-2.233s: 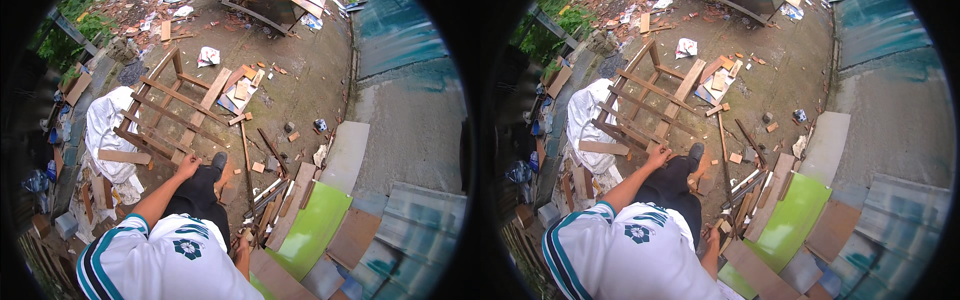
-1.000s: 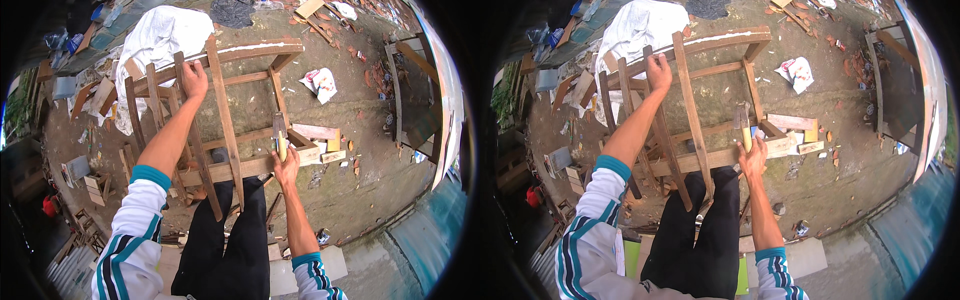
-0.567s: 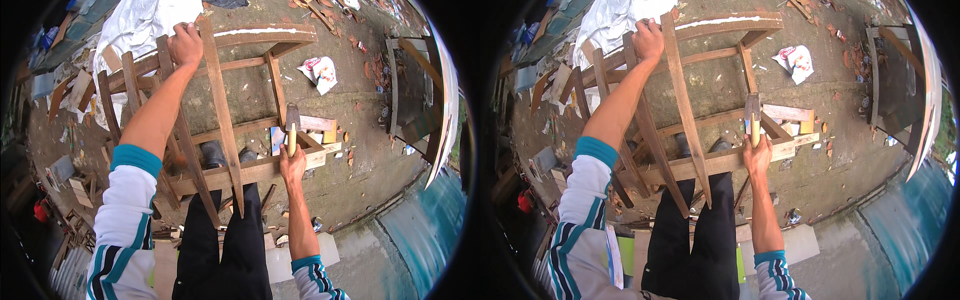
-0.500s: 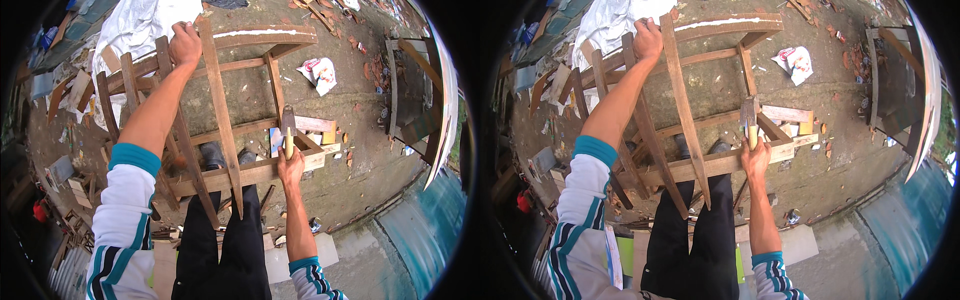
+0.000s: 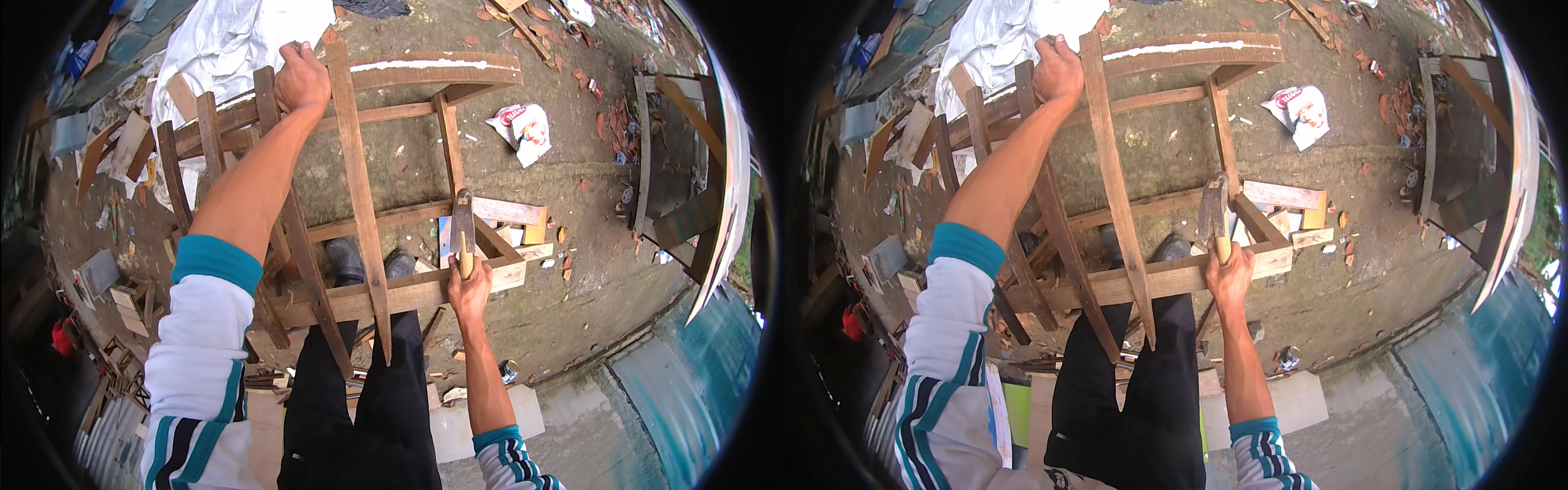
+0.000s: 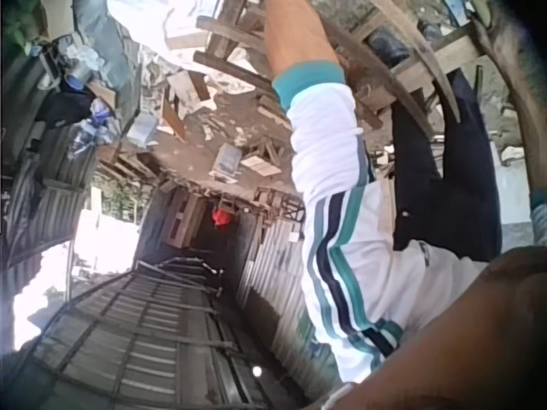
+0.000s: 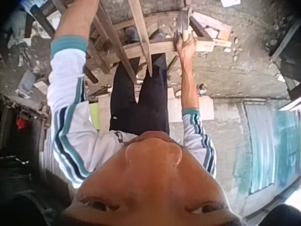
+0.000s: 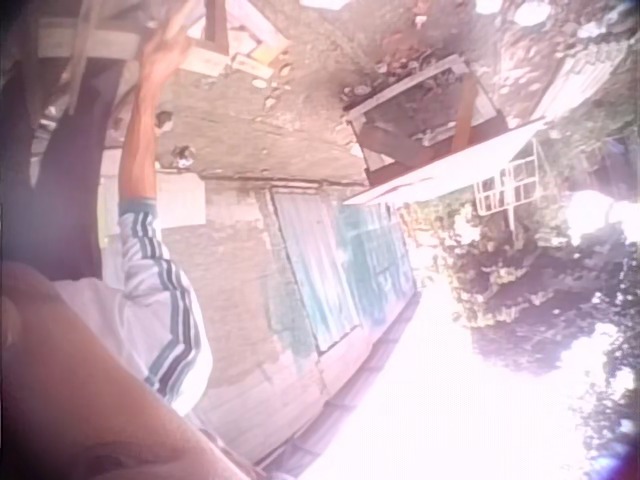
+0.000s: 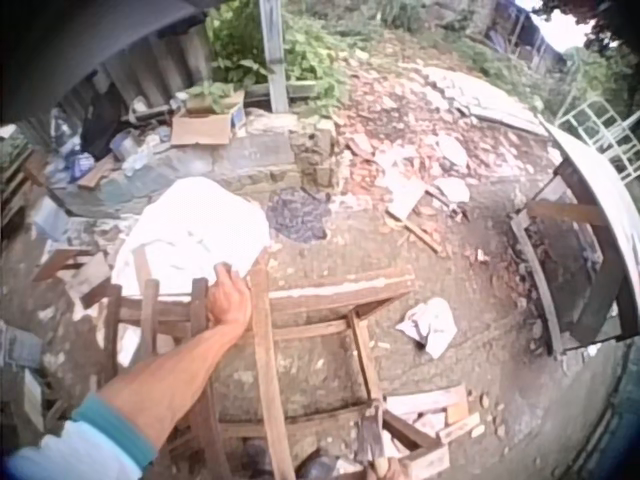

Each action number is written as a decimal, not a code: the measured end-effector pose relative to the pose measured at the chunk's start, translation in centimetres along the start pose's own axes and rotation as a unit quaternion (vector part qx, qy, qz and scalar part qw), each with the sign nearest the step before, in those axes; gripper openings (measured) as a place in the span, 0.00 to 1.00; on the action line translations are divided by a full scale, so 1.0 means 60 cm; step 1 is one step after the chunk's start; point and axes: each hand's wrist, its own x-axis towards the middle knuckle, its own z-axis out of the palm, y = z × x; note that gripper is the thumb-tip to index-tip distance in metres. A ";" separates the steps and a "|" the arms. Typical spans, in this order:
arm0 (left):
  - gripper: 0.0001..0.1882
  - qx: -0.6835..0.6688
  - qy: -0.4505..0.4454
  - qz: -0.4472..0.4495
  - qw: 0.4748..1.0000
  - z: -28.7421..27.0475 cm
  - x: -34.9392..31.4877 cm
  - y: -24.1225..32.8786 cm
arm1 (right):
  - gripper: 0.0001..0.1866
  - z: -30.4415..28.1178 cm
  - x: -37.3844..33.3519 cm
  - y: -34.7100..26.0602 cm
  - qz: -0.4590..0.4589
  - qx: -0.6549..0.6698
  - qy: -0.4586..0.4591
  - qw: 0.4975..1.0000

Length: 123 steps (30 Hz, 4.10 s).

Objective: The person uses a hammer to drive nails into a wooden frame, securing the joints. They then pick up a long curved wooden piece and position it on the frame, continuing to hammer nails to attach it.

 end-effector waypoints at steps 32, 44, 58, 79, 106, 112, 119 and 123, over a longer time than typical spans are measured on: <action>0.09 0.064 -0.160 0.672 0.721 0.150 -0.081 0.211 | 0.12 -0.007 -0.007 0.008 -0.033 0.051 -0.007 0.998; 0.11 0.063 -0.158 0.655 0.737 0.143 -0.084 0.201 | 0.16 -0.005 -0.002 0.013 -0.021 0.016 -0.040 0.999; 0.17 -0.298 -0.006 0.049 0.953 -0.099 -0.034 0.008 | 0.22 -0.003 0.000 -0.001 0.015 -0.013 -0.052 0.998; 0.13 -0.150 -0.268 0.182 0.934 -0.113 0.009 -0.065 | 0.17 0.095 0.405 -0.347 0.187 0.534 0.114 0.817; 0.20 -0.193 -0.264 0.144 0.934 -0.070 0.005 -0.030 | 0.25 0.094 0.443 -0.332 0.212 0.236 0.029 0.948; 0.20 -0.224 -0.238 0.151 0.933 -0.069 0.006 -0.039 | 0.32 0.090 0.438 -0.350 0.214 0.189 0.009 0.958; 0.19 -0.207 -0.242 0.175 0.932 -0.071 0.006 -0.036 | 0.46 0.100 0.440 -0.343 0.195 0.183 0.003 0.964; 0.19 -0.208 -0.239 0.166 0.934 -0.070 0.009 -0.042 | 0.52 0.090 0.437 -0.352 0.194 0.165 -0.022 0.967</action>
